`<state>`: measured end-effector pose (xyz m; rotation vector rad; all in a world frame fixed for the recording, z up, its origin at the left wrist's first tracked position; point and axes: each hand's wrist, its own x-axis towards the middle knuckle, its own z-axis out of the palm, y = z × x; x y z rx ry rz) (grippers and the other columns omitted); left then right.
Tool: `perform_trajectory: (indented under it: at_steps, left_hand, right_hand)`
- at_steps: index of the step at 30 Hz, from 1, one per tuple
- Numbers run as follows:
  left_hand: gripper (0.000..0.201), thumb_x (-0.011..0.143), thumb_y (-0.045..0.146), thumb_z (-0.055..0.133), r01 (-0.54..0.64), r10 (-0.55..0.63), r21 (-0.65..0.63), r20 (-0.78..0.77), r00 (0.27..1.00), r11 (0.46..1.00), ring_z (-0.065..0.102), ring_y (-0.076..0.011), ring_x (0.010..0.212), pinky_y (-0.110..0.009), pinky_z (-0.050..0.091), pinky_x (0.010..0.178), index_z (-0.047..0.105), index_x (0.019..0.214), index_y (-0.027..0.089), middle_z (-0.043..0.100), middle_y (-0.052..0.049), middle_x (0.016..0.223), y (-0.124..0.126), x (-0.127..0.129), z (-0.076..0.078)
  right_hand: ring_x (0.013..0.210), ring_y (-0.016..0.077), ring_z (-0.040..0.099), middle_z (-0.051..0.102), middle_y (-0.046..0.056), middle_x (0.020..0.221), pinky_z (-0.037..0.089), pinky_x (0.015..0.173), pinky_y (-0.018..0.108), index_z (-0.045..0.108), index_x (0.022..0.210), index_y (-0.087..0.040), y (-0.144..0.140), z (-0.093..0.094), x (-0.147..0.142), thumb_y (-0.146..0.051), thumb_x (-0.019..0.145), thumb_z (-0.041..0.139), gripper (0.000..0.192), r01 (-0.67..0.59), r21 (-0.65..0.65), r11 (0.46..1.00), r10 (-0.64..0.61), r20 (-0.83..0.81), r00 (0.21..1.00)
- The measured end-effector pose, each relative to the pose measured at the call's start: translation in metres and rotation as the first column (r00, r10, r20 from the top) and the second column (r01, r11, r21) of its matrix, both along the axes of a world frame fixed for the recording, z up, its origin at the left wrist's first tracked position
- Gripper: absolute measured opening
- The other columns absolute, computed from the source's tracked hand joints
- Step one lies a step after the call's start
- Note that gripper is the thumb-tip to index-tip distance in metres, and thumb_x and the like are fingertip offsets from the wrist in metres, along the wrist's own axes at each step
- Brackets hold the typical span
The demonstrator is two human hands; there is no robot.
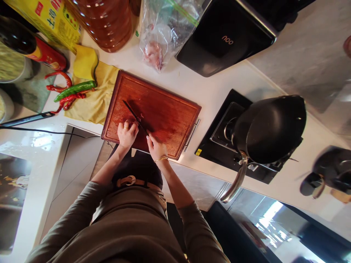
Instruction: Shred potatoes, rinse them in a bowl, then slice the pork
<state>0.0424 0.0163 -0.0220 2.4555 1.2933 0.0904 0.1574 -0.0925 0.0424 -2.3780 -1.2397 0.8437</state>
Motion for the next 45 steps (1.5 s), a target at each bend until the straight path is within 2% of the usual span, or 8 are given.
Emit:
perform_trajectory:
  at_steps: [5, 10, 15, 19, 26, 36, 42, 45]
  left_hand:
    - [0.036, 0.090, 0.029, 0.038, 0.016, -0.016, -0.011, -0.027, 0.999, 1.000, 0.051, -0.0263, 0.095, -0.041, 0.040, 0.081, 0.060, 0.118, 0.028, 0.055, -0.011, 0.123, 0.000, 0.002, 0.004]
    - [0.036, 0.090, 0.030, 0.039, 0.013, -0.014, -0.045, -0.019, 1.000, 0.999, 0.051, -0.0269, 0.097, -0.042, 0.040, 0.082, 0.058, 0.121, 0.028, 0.053, -0.012, 0.125, 0.001, 0.002, 0.006]
    - [0.037, 0.090, 0.032, 0.039, -0.016, 0.016, -0.056, -0.010, 1.000, 0.998, 0.051, -0.0262, 0.096, -0.041, 0.041, 0.082, 0.058, 0.122, 0.030, 0.054, -0.012, 0.121, 0.000, 0.002, 0.005]
    - [0.038, 0.091, 0.033, 0.037, -0.020, 0.019, -0.052, -0.018, 1.000, 0.998, 0.051, -0.0263, 0.095, -0.041, 0.040, 0.081, 0.057, 0.123, 0.030, 0.055, -0.013, 0.119, 0.000, 0.001, 0.004]
    - [0.037, 0.090, 0.032, 0.038, -0.026, 0.025, -0.068, -0.007, 1.000, 0.997, 0.051, -0.0273, 0.098, -0.043, 0.040, 0.082, 0.056, 0.123, 0.031, 0.052, -0.012, 0.123, -0.002, 0.002, 0.006]
    - [0.038, 0.090, 0.033, 0.037, -0.017, 0.014, -0.076, -0.037, 0.999, 0.997, 0.050, -0.0290, 0.098, -0.044, 0.037, 0.081, 0.056, 0.123, 0.031, 0.053, -0.012, 0.123, -0.001, 0.002, 0.007]
    - [0.037, 0.090, 0.034, 0.037, -0.034, 0.032, -0.063, -0.028, 0.999, 0.997, 0.050, -0.0285, 0.096, -0.043, 0.037, 0.079, 0.057, 0.121, 0.033, 0.055, -0.012, 0.119, -0.002, 0.002, 0.005]
    - [0.037, 0.090, 0.035, 0.037, -0.045, 0.044, -0.067, -0.014, 0.999, 0.997, 0.051, -0.0280, 0.096, -0.043, 0.037, 0.079, 0.056, 0.122, 0.033, 0.055, -0.012, 0.119, -0.002, 0.002, 0.005]
  right_hand:
    - [0.086, 0.0182, 0.066, 0.070, 0.007, 0.100, 0.050, 0.077, 0.025, 0.057, 0.125, -0.023, 0.002, 0.000, -0.002, -0.034, 0.095, 0.034, 0.040, -0.003, -0.010, 1.000, 0.003, 0.001, 1.000]
    - [0.087, 0.0191, 0.067, 0.069, 0.005, 0.108, 0.051, 0.075, 0.026, 0.053, 0.128, -0.028, 0.027, -0.006, -0.001, -0.035, 0.094, 0.034, 0.039, -0.009, -0.014, 1.000, 0.009, -0.017, 1.000]
    - [0.088, 0.0190, 0.067, 0.069, 0.003, 0.107, 0.051, 0.075, 0.026, 0.057, 0.124, -0.027, 0.035, -0.015, 0.009, -0.038, 0.095, 0.031, 0.040, 0.112, -0.028, 0.993, -0.113, -0.036, 0.993]
    - [0.088, 0.0183, 0.067, 0.069, 0.003, 0.107, 0.050, 0.074, 0.025, 0.058, 0.123, -0.026, 0.025, -0.011, 0.012, -0.039, 0.095, 0.031, 0.041, 0.152, -0.010, 0.988, -0.153, -0.034, 0.988]
    - [0.089, 0.0194, 0.067, 0.070, 0.007, 0.104, 0.050, 0.077, 0.026, 0.059, 0.122, -0.024, 0.003, -0.001, 0.005, -0.036, 0.094, 0.036, 0.039, 0.077, 0.008, 0.997, -0.077, 0.016, 0.997]
    - [0.083, 0.0175, 0.065, 0.070, 0.007, 0.096, 0.048, 0.074, 0.025, 0.057, 0.125, -0.025, 0.006, -0.008, -0.002, -0.034, 0.094, 0.034, 0.039, 0.030, -0.020, 0.999, -0.029, 0.041, 0.999]
    - [0.076, 0.0168, 0.066, 0.071, 0.009, 0.089, 0.047, 0.071, 0.024, 0.066, 0.109, -0.017, -0.041, -0.011, 0.011, -0.039, 0.093, 0.034, 0.042, 0.140, 0.029, 0.990, -0.140, 0.006, 0.990]
    - [0.071, 0.0163, 0.065, 0.071, 0.008, 0.081, 0.048, 0.069, 0.025, 0.068, 0.102, -0.016, -0.049, -0.008, 0.012, -0.041, 0.093, 0.032, 0.045, 0.225, 0.037, 0.974, -0.225, -0.005, 0.974]
